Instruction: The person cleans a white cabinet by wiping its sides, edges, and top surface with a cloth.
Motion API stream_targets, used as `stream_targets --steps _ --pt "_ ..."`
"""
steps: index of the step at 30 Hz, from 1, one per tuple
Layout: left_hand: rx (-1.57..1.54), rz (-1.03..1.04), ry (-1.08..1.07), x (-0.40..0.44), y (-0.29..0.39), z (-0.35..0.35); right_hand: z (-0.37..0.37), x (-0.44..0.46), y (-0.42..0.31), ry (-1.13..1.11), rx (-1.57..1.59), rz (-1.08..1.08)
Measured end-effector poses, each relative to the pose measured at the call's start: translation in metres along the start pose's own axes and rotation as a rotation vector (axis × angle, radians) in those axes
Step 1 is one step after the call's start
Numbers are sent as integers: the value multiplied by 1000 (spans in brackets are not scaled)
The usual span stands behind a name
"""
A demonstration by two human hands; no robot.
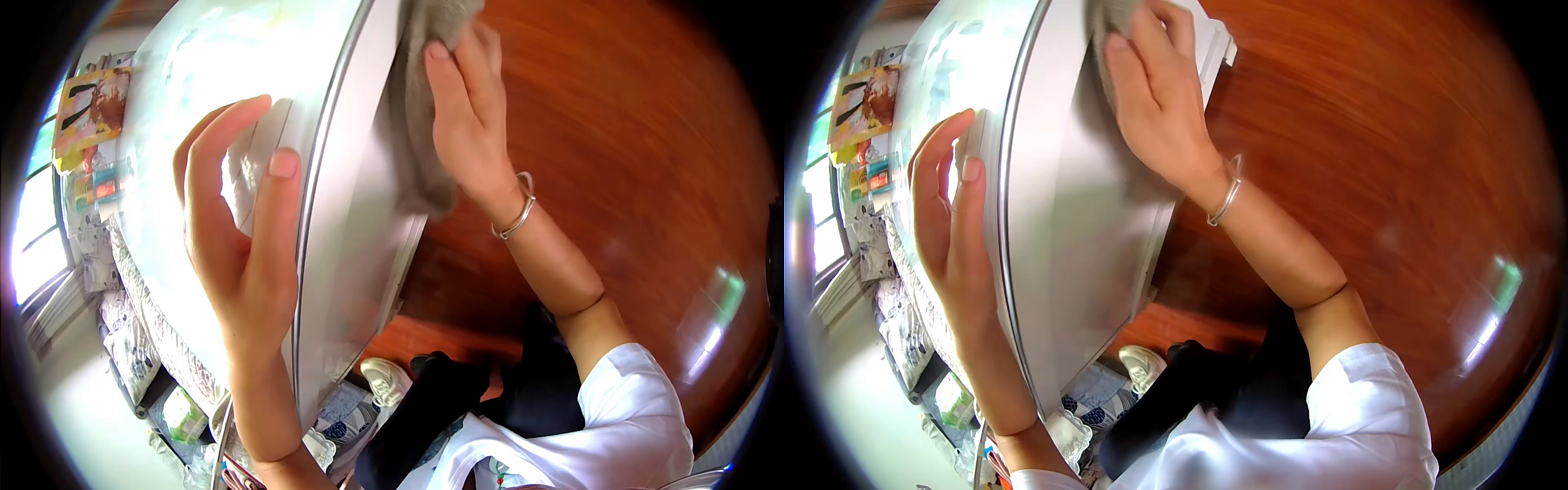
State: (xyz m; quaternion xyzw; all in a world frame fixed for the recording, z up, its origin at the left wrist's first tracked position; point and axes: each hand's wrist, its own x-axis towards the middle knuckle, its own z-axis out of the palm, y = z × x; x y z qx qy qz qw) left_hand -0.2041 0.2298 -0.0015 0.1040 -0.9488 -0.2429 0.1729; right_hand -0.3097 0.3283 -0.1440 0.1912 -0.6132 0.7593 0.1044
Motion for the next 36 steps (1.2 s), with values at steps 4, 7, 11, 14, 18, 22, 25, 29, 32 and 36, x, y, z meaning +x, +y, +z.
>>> stream_targets --steps 4,7,11,14,18,22,25,29,32,36 --pt "-74 -48 11 -2 4 0 13 -26 -29 14 -282 -246" --pt "-97 51 39 1 -5 0 8 -97 -63 -427 187 155" --pt "-265 -93 13 -2 5 -10 -1 -105 -62 -594 121 -82" --pt "-396 -157 -59 -4 0 -26 -1 -46 -39 -221 -245 -409" --pt "-260 -5 -78 -19 -14 -52 -1 26 -11 -42 -336 -258" --pt "-145 -63 -41 -47 -36 -80 9 -16 -34 -48 -386 -400" --pt "-180 -187 38 -63 -55 -87 2 -82 -57 -366 -104 -272" --pt "-91 -179 152 -81 -76 -97 -1 -59 -48 -296 -271 -261" --pt "-14 -151 201 -88 -86 -100 0 -8 -40 -126 -275 -177" --pt "-230 -246 291 -91 -102 -95 4 -36 -46 -203 -301 -271"
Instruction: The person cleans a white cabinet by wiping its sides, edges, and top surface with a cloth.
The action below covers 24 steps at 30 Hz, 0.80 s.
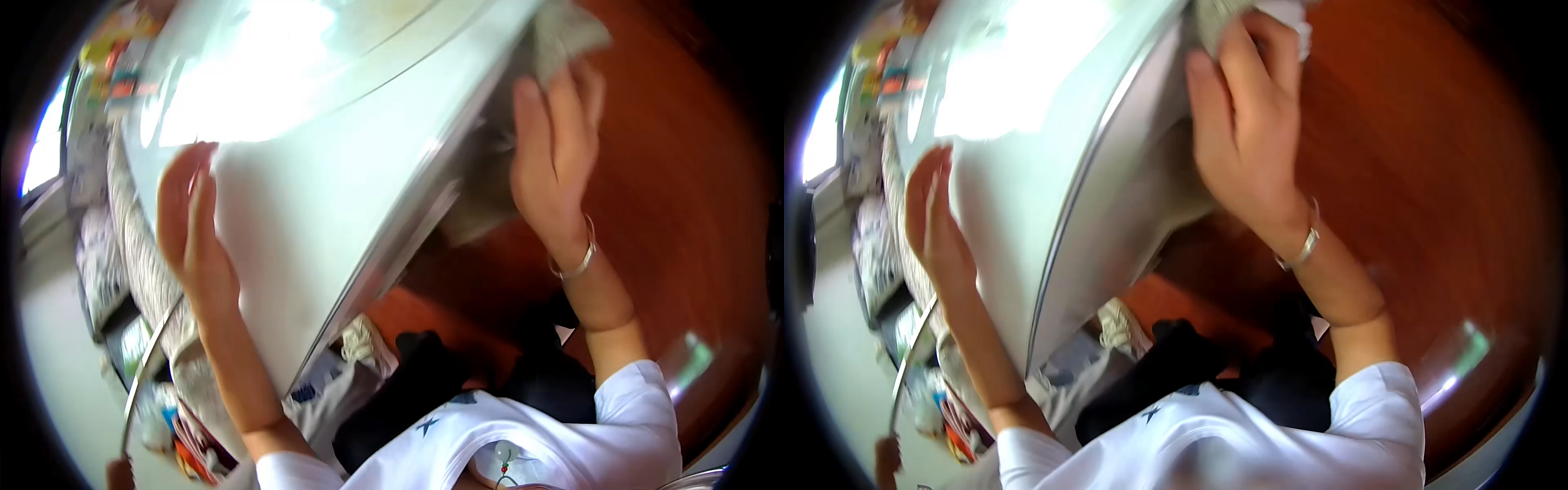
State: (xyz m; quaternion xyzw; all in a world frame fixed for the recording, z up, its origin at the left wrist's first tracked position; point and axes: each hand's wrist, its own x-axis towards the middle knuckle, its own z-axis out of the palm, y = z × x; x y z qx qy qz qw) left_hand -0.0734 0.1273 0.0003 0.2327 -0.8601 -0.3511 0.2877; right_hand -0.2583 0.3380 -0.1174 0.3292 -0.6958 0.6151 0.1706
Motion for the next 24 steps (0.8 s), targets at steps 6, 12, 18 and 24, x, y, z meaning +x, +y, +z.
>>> stream_targets --steps 6,12,18,24 --pt "-78 118 14 9 -4 -9 0 -30 -4 -76 -94 -56" --pt "-169 130 44 7 7 -11 17 -45 -12 23 -68 -51" --pt "-239 86 -57 6 28 0 27 -140 -83 -599 216 -365" --pt "-249 15 41 9 15 1 63 -144 -106 -1400 866 556"
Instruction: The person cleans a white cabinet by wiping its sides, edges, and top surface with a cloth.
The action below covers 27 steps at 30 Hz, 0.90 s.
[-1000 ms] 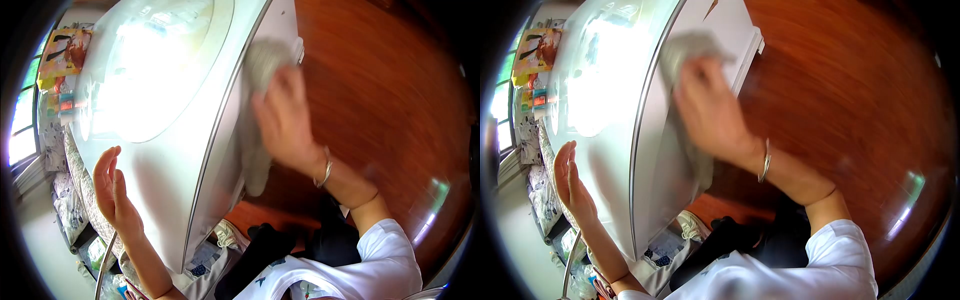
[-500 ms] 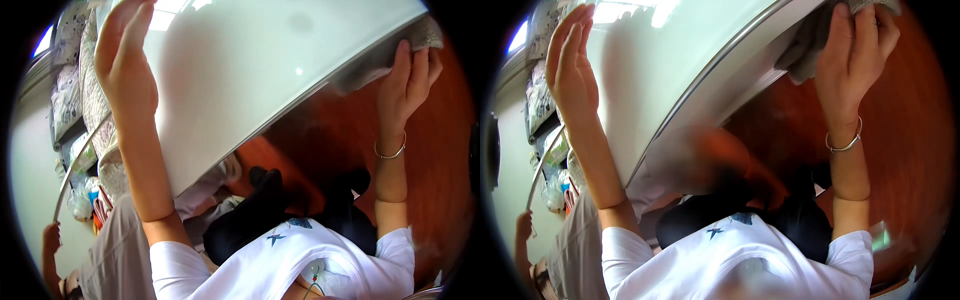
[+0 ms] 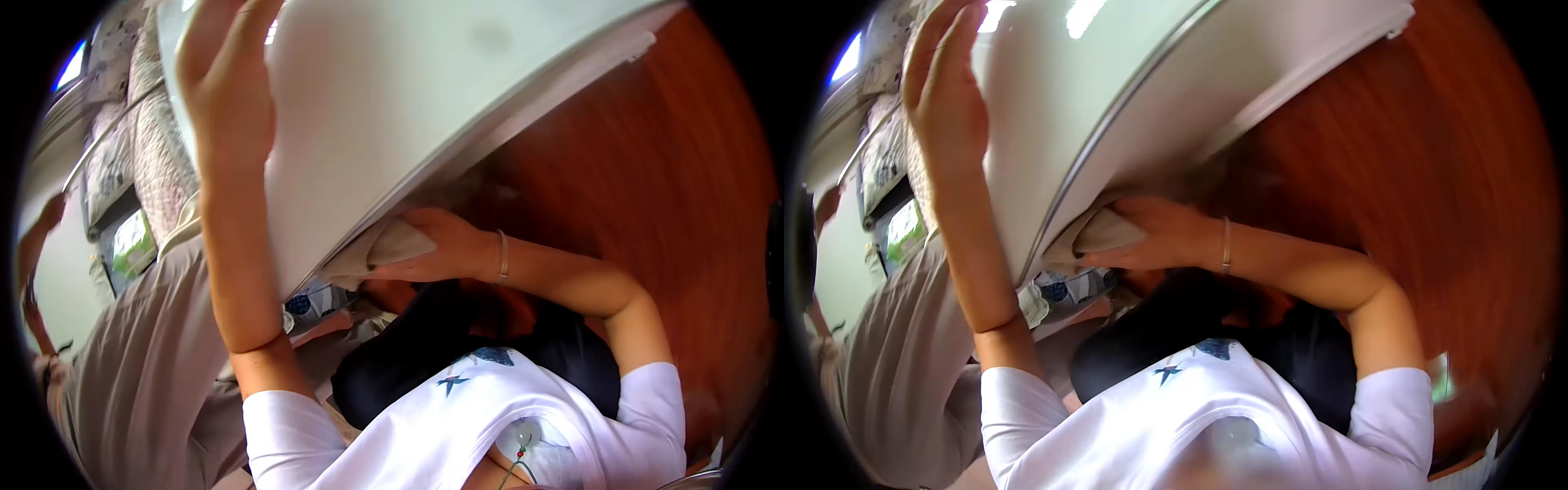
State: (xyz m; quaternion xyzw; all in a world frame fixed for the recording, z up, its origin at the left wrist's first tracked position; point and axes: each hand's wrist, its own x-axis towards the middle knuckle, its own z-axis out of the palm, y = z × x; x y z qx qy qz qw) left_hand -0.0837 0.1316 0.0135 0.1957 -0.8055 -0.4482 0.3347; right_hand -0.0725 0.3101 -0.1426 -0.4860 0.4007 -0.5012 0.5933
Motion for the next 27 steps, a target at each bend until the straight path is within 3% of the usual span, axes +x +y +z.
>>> stream_targets --steps 3,5,7,9,12,14,16,17,19,20,22,24,27 --pt "5 27 44 4 -5 -9 -8 -4 14 347 -898 -756" --pt "-69 3 -18 3 -1 -7 -35 -9 19 429 -1056 -718" --pt "-141 -25 -51 3 -7 -15 -56 -20 23 544 -937 -633" --pt "-72 46 -9 6 -14 -15 -77 -23 20 818 -1010 -659" --pt "-210 47 -105 -2 -3 -16 -117 -17 19 1262 -1236 -656" --pt "-182 50 -135 1 -2 -16 -141 -22 11 1396 -1199 -626" --pt "-130 34 -107 4 1 -13 -154 -35 7 1335 -1098 -244" --pt "-107 31 -81 6 4 -18 -150 -26 -9 1384 -1090 -513" --pt "-61 25 -30 9 5 -31 -146 -31 -7 1360 -974 -492" --pt "-137 120 -75 11 7 -43 -139 -32 -12 1357 -956 -511" --pt "-155 174 -39 5 14 -64 -127 -42 -26 1274 -656 -406" --pt "-101 224 11 -10 33 -82 -111 -55 -41 1191 -510 -448" --pt "382 233 0 -47 28 -90 -113 -55 -57 1030 -272 -457"
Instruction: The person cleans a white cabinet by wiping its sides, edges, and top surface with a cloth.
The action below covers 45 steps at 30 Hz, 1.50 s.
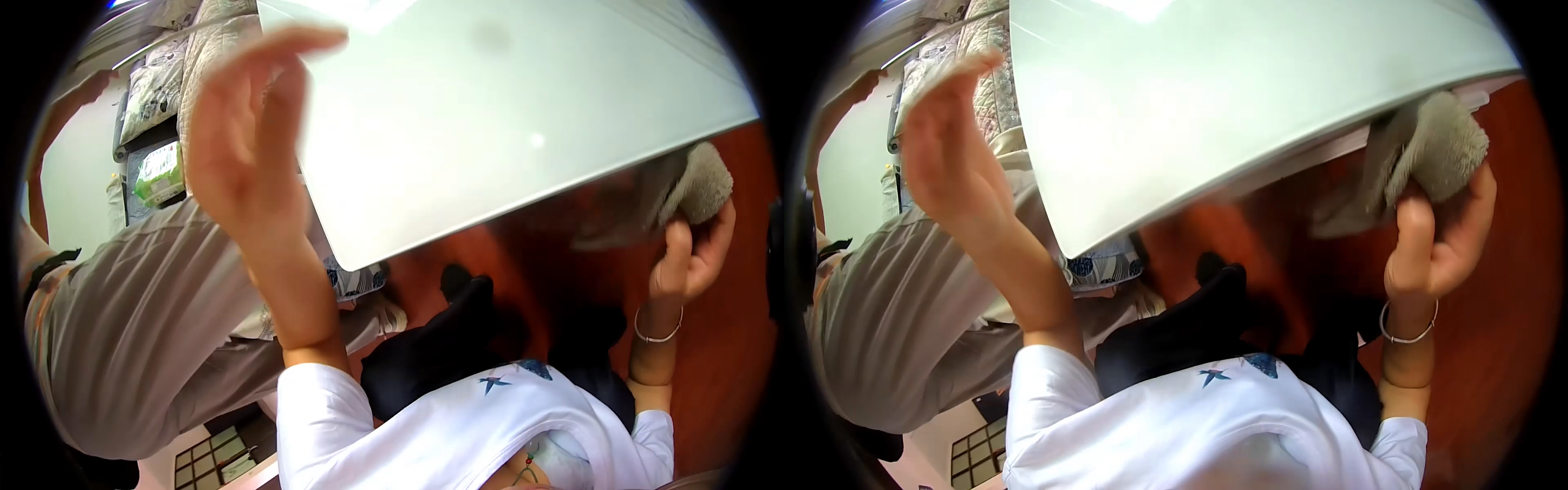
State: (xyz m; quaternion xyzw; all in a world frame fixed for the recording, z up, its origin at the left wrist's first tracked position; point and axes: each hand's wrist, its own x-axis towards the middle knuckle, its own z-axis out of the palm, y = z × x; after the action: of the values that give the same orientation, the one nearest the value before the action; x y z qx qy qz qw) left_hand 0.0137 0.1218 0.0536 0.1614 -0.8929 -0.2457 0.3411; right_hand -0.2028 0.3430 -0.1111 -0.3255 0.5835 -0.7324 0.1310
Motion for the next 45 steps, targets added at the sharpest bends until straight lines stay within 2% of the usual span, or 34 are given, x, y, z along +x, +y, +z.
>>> stream_targets --steps 2,4,6,7,8,10,11,12,14,16,18,20,21,22,25,27,30,32,34,37,40,42,43,44,45 --pt "555 45 -119 -26 -2 -4 -1 4 -9 -93 57 71" --pt "878 -79 -188 -57 -8 -3 1 3 -5 -175 17 26" --pt "568 -456 -292 -82 -15 -3 8 7 -6 -216 66 62" --pt "705 -436 -351 -73 -8 1 17 9 -2 -154 6 24" --pt "695 -422 -340 -65 -3 4 12 11 1 -233 -37 57" --pt "952 -378 -562 -52 4 13 12 10 20 -340 -96 39" --pt "808 -373 -528 -60 14 20 15 -2 21 -323 -105 18" --pt "650 -366 -596 -63 21 24 21 -8 23 -320 -74 -1" --pt "698 -346 -514 -70 42 31 25 -17 28 -299 -53 -30" --pt "604 -133 -750 -84 70 51 20 -17 31 -361 -140 -73" --pt "74 139 -629 -93 81 78 17 -20 26 -328 -131 -50" --pt "-239 208 -736 -90 90 92 13 -24 15 -300 -15 56" --pt "-200 256 -704 -94 91 96 7 -28 17 -320 -78 -30" --pt "-160 302 -669 -98 93 100 5 -35 14 -311 -87 -25" --pt "-188 253 -746 -107 103 95 26 -57 1 -362 -271 -170" --pt "-327 229 -614 -114 109 104 30 -78 3 -379 -235 -122" --pt "-271 204 -580 -118 113 100 28 -91 18 -385 -211 -107" --pt "-251 200 -582 -125 119 95 14 -87 29 -221 -359 -158" --pt "-277 212 -568 -125 120 93 -5 -67 36 -162 -380 -182" --pt "-156 212 -461 -126 122 82 -35 -33 45 118 -331 -131" --pt "66 164 -282 -111 127 71 -63 30 47 455 -89 1" --pt "217 158 -164 -106 126 66 -94 57 94 439 -331 -79" --pt "234 150 -146 -102 124 65 -82 52 92 526 -612 -95" --pt "225 160 -151 -96 121 67 -76 44 95 413 -799 -149" --pt "335 167 -148 -89 119 69 -57 35 72 406 -653 -58"
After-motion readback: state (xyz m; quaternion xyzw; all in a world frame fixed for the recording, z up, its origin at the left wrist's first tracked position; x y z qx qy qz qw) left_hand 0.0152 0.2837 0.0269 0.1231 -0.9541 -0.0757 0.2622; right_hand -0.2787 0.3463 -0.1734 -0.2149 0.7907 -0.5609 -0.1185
